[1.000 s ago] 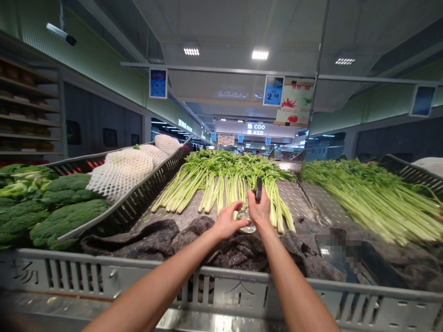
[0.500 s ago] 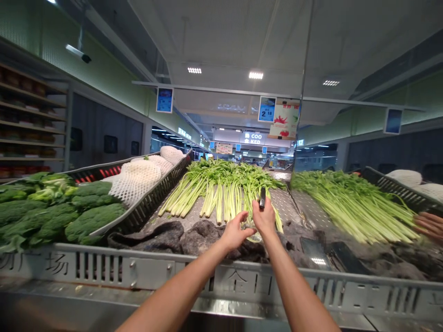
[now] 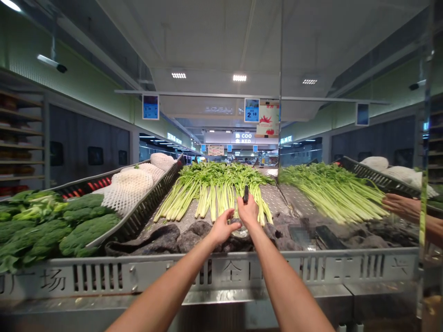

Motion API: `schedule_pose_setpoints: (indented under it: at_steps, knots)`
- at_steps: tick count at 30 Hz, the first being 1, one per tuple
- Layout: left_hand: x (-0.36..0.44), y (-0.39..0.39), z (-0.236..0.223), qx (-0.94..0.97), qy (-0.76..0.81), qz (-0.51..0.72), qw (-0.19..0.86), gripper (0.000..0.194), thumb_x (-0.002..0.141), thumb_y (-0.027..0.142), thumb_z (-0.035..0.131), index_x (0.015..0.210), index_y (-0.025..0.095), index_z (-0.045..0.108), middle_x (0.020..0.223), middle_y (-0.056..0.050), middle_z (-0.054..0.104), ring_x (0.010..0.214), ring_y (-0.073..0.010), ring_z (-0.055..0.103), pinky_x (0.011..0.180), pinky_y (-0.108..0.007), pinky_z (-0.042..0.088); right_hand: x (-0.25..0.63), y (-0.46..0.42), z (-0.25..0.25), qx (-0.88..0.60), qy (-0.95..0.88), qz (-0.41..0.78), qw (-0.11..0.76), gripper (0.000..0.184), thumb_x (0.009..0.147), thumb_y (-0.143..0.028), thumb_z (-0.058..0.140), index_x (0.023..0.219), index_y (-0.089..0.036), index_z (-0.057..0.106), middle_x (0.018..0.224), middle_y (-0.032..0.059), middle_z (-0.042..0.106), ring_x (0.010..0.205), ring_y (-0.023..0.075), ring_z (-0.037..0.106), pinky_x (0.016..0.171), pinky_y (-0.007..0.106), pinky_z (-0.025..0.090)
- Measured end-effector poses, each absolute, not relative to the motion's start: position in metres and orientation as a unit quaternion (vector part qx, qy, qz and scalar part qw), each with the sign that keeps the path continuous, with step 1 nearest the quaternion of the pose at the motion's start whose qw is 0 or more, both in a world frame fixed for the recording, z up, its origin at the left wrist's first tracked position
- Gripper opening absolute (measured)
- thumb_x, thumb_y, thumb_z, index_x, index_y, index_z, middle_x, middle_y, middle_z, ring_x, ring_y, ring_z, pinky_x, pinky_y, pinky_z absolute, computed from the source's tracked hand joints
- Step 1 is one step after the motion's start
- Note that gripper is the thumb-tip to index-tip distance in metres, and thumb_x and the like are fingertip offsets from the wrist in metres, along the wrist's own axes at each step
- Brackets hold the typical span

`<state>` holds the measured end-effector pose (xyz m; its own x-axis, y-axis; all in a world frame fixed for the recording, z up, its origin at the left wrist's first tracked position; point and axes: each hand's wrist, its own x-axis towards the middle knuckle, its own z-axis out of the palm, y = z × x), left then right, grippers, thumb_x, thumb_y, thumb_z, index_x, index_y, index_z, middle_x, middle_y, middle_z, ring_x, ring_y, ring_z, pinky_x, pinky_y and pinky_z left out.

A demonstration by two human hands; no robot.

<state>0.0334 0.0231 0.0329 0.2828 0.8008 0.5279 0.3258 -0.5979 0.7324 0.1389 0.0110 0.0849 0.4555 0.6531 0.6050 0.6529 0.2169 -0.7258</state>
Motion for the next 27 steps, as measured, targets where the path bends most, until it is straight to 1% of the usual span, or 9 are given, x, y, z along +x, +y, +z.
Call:
schedule_pose_setpoints:
  at_steps: [4, 8, 13, 18, 22, 27]
  knots:
    - [0.038, 0.019, 0.027, 0.756, 0.376, 0.470, 0.256, 0.060, 0.057, 0.034, 0.062, 0.112, 0.019, 0.042, 0.110, -0.006, 0.052, 0.101, -0.0187, 0.048, 0.088, -0.030, 0.035, 0.142, 0.006, 0.081, -0.637, -0.510, -0.003, 0.578, 0.036, 0.067, -0.041, 0.036, 0.085, -0.014, 0.053, 0.070, 0.0075, 0.056, 0.065, 0.0206, 0.051, 0.057, 0.028, 0.034]
    - [0.037, 0.015, 0.025, 0.753, 0.372, 0.473, 0.264, 0.061, 0.057, 0.032, 0.062, 0.113, 0.019, 0.041, 0.113, -0.006, 0.050, 0.103, -0.0192, 0.046, 0.089, -0.030, 0.035, 0.141, 0.000, 0.080, -0.629, -0.510, -0.004, 0.586, 0.037, 0.068, -0.040, 0.035, 0.090, -0.015, 0.052, 0.075, 0.0083, 0.057, 0.069, 0.0212, 0.052, 0.060, 0.029, 0.035]
    - [0.033, 0.010, 0.029, 0.756, 0.348, 0.484, 0.270, 0.060, 0.058, 0.029, 0.062, 0.113, 0.019, 0.041, 0.115, -0.007, 0.049, 0.104, -0.0198, 0.045, 0.090, -0.031, 0.034, 0.136, -0.005, 0.082, -0.613, -0.503, 0.001, 0.609, 0.036, 0.067, -0.040, 0.036, 0.089, -0.016, 0.052, 0.073, 0.0064, 0.057, 0.067, 0.0201, 0.052, 0.059, 0.028, 0.036]
    - [0.034, 0.001, 0.039, 0.750, 0.327, 0.499, 0.287, 0.057, 0.059, 0.025, 0.061, 0.112, 0.017, 0.042, 0.115, -0.008, 0.048, 0.105, -0.0197, 0.044, 0.091, -0.032, 0.033, 0.137, -0.007, 0.086, -0.604, -0.492, -0.006, 0.628, 0.037, 0.068, -0.040, 0.035, 0.094, -0.018, 0.050, 0.076, 0.0044, 0.058, 0.068, 0.0185, 0.053, 0.059, 0.026, 0.037]
    - [0.038, -0.003, 0.041, 0.746, 0.302, 0.505, 0.311, 0.055, 0.059, 0.024, 0.061, 0.110, 0.016, 0.042, 0.115, -0.008, 0.048, 0.105, -0.0191, 0.044, 0.092, -0.032, 0.032, 0.141, -0.009, 0.088, -0.616, -0.477, -0.017, 0.627, 0.036, 0.067, -0.040, 0.036, 0.090, -0.017, 0.051, 0.073, 0.0051, 0.058, 0.066, 0.0194, 0.052, 0.058, 0.027, 0.036]
    - [0.041, -0.003, 0.038, 0.747, 0.291, 0.500, 0.328, 0.054, 0.059, 0.021, 0.061, 0.110, 0.015, 0.043, 0.114, -0.009, 0.048, 0.105, -0.0190, 0.044, 0.092, -0.032, 0.032, 0.144, -0.012, 0.089, -0.628, -0.474, -0.026, 0.616, 0.031, 0.065, -0.038, 0.038, 0.081, -0.017, 0.053, 0.069, 0.0050, 0.057, 0.063, 0.0190, 0.051, 0.058, 0.027, 0.035]
